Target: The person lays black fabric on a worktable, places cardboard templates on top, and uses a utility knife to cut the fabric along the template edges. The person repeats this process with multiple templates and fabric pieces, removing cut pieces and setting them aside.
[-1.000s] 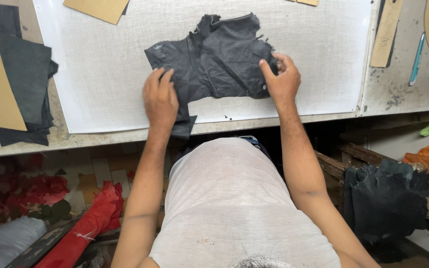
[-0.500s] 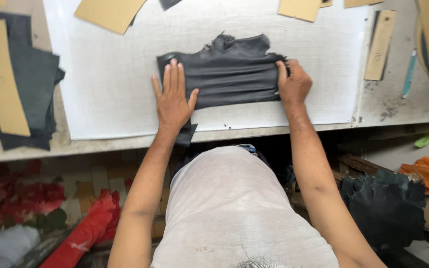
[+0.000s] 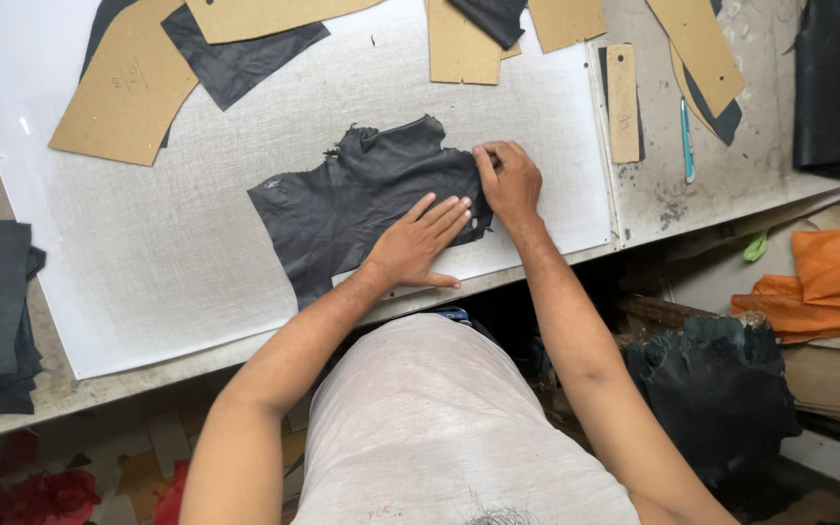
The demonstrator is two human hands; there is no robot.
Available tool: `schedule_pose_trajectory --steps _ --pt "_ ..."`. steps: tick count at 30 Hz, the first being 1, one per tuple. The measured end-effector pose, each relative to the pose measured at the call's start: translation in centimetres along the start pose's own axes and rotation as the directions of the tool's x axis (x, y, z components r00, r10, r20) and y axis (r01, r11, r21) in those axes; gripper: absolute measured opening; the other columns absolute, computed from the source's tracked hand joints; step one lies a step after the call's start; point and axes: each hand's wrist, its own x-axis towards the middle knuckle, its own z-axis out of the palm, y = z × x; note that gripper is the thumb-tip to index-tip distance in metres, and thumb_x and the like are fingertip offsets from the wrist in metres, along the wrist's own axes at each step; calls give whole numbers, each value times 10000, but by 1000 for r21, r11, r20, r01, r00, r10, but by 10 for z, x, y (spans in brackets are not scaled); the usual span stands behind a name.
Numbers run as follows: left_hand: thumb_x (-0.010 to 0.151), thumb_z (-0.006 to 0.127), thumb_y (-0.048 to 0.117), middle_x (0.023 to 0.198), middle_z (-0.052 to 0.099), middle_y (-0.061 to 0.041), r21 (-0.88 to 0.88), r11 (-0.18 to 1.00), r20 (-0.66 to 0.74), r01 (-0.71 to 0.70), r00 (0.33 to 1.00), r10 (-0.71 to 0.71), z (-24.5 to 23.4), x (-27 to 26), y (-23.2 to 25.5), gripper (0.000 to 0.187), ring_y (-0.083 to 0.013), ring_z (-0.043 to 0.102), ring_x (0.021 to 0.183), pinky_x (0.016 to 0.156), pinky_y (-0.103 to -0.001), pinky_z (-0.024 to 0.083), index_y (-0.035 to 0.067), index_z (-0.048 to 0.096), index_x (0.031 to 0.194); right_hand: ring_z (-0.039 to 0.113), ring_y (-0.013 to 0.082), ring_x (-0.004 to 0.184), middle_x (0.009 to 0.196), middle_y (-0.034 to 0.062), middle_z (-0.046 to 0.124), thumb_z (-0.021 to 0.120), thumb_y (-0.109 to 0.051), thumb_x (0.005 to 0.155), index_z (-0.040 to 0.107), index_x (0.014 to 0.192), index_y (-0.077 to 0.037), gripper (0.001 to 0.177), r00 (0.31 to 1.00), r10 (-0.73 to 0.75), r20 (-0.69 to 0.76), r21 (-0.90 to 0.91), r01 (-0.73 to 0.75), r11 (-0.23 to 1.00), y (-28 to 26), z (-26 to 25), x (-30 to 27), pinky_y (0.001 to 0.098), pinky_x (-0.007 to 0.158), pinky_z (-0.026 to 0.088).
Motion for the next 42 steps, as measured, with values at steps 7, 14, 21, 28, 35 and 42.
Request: schedule_pose_trajectory --steps 7,14,21,28,35,42 --pt "905 331 834 1666 273 -139 -80 958 69 -275 957 281 -27 -20 -34 1059 -253 208 1547 1275 -453 121 27 288 1589 702 305 863 953 90 718 863 -296 794 758 1015 -69 334 969 -192 156 142 170 975 -67 41 45 415 790 553" --pt "1096 360 567 1614 431 -72 1 979 433 204 882 -185 -60 -15 -82 644 -225 362 1542 1349 -404 231 166 410 1597 732 195 880 982 9 778 838 -280 841 794 968 -156 182 545 -420 726 559 -112 821 -70 -15 -29 372 826 605" --pt "1065 495 396 1665 343 -89 -43 985 -164 164 972 -169 -26 19 -105 615 -222 316 1531 1264 -401 238 54 421 1570 378 282 1476 1539 128 498 745 -403 901 553 1440 -102 647 759 -435 484 76 459 885 -55 -1 -65 502 1212 229" --pt "1117 522 329 1690 364 -54 228 925 -171 303 948 -269 -1 9 -84 488 -195 330 1585 1336 -389 235 152 446 1566 314 276 1527 1623 146 402 693 -366 965 460 1531 -76 677 863 -359 356 -105 418 902 6 1 -77 501 1242 219" --pt "942 562 533 1644 270 -170 -149 825 -233 546 791 -566 8 28 37 844 -282 235 1528 1247 -504 162 -5 334 1550 479 322 1502 1537 173 551 557 -150 1075 523 1470 -32 414 947 -319 26 319 294 901 31 3 -79 470 1271 394" --pt "980 527 653 1712 206 -109 -141 919 -95 367 919 -382 6 3 35 931 -236 178 1587 1307 -442 117 36 264 1626 555 280 1374 1448 183 579 602 9 1020 516 1452 -17 441 968 -184 172 653 28 757 77 -7 -60 409 1164 493"
